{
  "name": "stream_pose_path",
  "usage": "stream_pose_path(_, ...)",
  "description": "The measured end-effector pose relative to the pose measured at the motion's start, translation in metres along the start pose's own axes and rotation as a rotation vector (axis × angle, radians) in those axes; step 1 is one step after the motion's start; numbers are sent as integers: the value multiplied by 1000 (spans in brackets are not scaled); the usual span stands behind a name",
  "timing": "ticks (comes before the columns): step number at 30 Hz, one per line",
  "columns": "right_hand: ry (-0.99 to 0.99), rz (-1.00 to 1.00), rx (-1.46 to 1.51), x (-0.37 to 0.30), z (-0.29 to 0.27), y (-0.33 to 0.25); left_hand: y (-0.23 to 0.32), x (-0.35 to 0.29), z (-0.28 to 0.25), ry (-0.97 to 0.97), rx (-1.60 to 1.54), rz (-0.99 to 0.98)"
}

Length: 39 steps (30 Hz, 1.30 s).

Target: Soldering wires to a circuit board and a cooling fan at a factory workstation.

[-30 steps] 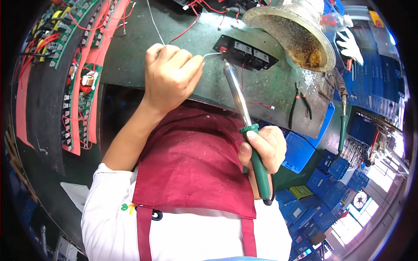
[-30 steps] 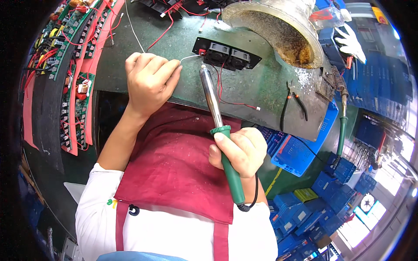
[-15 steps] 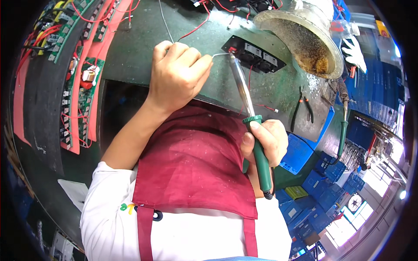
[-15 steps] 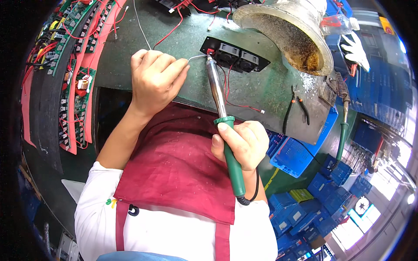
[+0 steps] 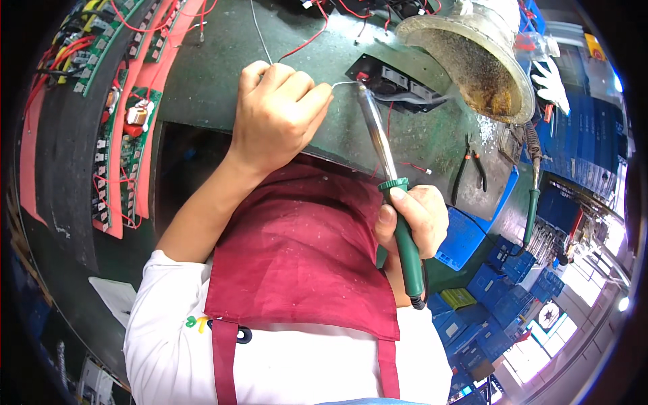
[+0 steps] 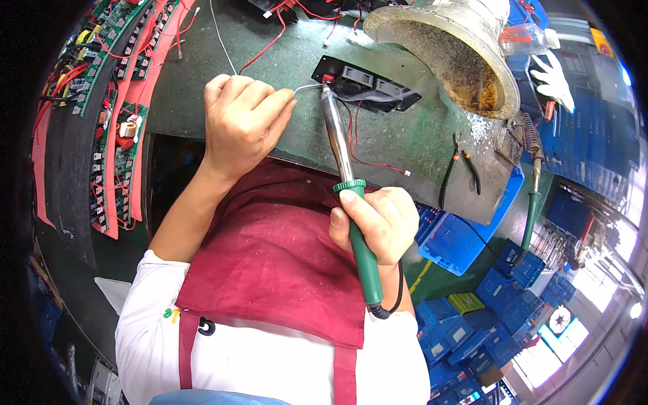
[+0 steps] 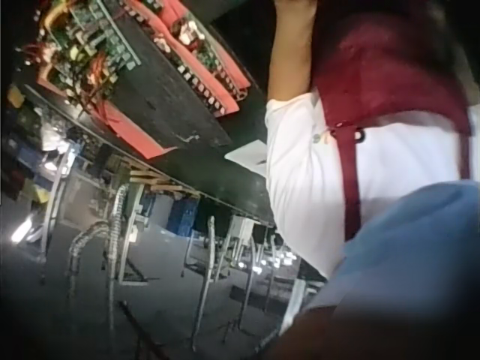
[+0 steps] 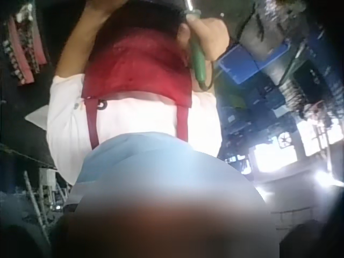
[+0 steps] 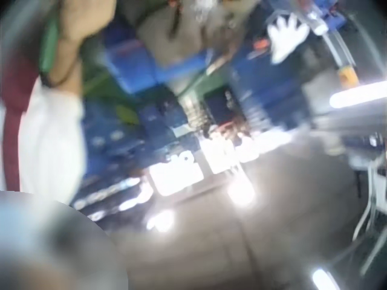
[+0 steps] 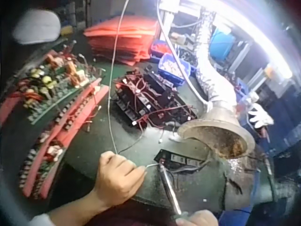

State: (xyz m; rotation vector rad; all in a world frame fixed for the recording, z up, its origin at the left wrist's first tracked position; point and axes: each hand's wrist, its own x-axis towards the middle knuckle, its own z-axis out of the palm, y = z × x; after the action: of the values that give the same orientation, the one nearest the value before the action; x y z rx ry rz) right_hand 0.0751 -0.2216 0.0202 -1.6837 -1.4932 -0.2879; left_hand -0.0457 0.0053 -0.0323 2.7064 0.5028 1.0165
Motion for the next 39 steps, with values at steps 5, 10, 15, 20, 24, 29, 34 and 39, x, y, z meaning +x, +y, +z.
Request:
stream_pose_path(5,-10,-6,1,0,-2,0,0,0,0,1,-1,-6)
stream_pose_path(10,28,-34,27,1,-8,-3,1,0,1,35,-17,-20)
stream_pose_path(15,36,-62,-2,5,-9,-7,2,0,1,24,-1,-16)
stream_pose_path(20,-4,-71,-20,4,-6,-7,2,2,2,11,-17,-14)
stream_pose_path(24,-65,-94,-59,9,-5,-9,3,2,2,5,-14,-16)
stream_pose_path(29,-86,-93,-78,13,-3,-10,1,3,5,14,14,-8)
stream_pose_path(34,-97,-99,-97,14,-3,-11,1,3,5,11,15,-9)
stream_pose_path(39,-99,-101,-97,13,-1,-12,1,2,6,17,15,-7)
